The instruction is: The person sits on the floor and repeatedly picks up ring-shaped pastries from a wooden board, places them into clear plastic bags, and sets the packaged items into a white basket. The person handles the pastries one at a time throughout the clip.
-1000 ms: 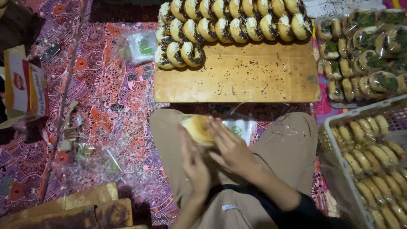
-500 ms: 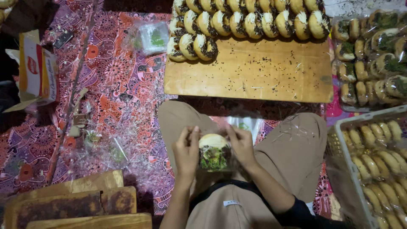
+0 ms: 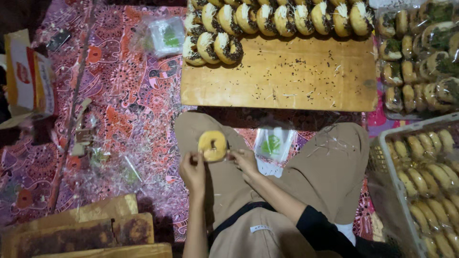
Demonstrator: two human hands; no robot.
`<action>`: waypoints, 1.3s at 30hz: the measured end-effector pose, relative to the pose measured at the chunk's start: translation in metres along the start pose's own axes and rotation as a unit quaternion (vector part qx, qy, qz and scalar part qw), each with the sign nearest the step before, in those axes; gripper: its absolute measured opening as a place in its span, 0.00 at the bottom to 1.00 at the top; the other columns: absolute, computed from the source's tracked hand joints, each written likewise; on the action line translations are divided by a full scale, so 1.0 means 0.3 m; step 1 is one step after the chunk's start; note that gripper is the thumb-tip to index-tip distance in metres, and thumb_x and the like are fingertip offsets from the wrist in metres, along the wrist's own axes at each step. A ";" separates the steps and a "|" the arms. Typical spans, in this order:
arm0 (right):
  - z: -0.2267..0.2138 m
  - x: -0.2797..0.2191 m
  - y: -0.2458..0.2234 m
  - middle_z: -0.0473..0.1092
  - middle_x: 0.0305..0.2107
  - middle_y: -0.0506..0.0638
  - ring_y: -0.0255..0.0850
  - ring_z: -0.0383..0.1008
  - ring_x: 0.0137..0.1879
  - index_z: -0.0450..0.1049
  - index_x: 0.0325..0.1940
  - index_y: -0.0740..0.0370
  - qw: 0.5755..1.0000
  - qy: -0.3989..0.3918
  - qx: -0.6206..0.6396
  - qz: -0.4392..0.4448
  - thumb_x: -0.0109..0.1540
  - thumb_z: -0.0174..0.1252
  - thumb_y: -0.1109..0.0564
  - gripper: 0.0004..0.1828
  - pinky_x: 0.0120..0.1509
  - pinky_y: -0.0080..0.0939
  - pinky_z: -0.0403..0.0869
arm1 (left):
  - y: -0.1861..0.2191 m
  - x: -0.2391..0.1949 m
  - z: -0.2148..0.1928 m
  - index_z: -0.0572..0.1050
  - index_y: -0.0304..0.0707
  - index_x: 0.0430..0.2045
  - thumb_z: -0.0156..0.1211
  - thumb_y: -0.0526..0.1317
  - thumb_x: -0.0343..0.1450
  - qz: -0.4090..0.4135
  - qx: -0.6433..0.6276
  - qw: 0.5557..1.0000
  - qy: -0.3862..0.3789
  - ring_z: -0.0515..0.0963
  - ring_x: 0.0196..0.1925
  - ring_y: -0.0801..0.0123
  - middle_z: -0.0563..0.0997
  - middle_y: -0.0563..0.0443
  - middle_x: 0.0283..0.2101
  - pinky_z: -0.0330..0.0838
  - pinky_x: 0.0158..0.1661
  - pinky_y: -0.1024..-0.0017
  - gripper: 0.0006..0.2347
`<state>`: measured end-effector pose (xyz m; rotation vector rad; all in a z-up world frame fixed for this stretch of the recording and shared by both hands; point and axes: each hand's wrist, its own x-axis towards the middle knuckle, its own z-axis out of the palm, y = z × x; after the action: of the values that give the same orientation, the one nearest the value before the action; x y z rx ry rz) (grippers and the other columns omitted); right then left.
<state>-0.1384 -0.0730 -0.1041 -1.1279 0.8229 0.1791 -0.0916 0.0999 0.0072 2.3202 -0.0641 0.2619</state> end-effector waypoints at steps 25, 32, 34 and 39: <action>-0.557 0.079 -0.241 0.77 0.31 0.58 0.50 0.81 0.37 0.80 0.34 0.64 0.581 -0.064 -0.703 -0.405 0.51 0.58 0.59 0.10 0.41 0.48 0.79 | 0.251 -0.026 0.623 0.75 0.28 0.46 0.71 0.43 0.64 0.000 -0.209 0.897 -0.389 0.83 0.48 0.50 0.83 0.35 0.45 0.76 0.50 0.60 0.21; -0.529 -0.292 -0.412 0.68 0.54 0.59 0.55 0.69 0.60 0.63 0.60 0.60 0.591 0.165 -0.624 -0.484 0.58 0.51 0.49 0.27 0.62 0.53 0.68 | 0.578 -0.247 0.386 0.75 0.43 0.60 0.60 0.38 0.74 0.366 -0.243 0.855 -0.276 0.70 0.74 0.51 0.76 0.44 0.67 0.60 0.72 0.54 0.18; -0.477 -0.340 -0.489 0.63 0.62 0.59 0.56 0.63 0.67 0.57 0.67 0.59 0.683 0.187 -0.563 -0.426 0.62 0.49 0.46 0.32 0.68 0.55 0.64 | 0.604 -0.244 0.338 0.70 0.51 0.64 0.63 0.42 0.70 0.446 -0.162 0.853 -0.218 0.61 0.78 0.48 0.71 0.44 0.71 0.51 0.73 0.45 0.25; -0.263 -0.374 -0.570 0.48 0.78 0.64 0.61 0.46 0.82 0.49 0.81 0.60 0.781 -0.060 -0.446 -0.433 0.69 0.48 0.40 0.40 0.81 0.59 0.49 | 0.463 -0.073 0.363 0.46 0.56 0.75 0.49 0.59 0.70 -0.214 -0.661 0.663 -0.280 0.57 0.75 0.58 0.60 0.63 0.72 0.62 0.65 0.53 0.36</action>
<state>-0.1671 -0.1871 0.0810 -2.2630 -0.0281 -0.1661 -0.1122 -0.0754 0.0284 0.7937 0.0012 -0.5999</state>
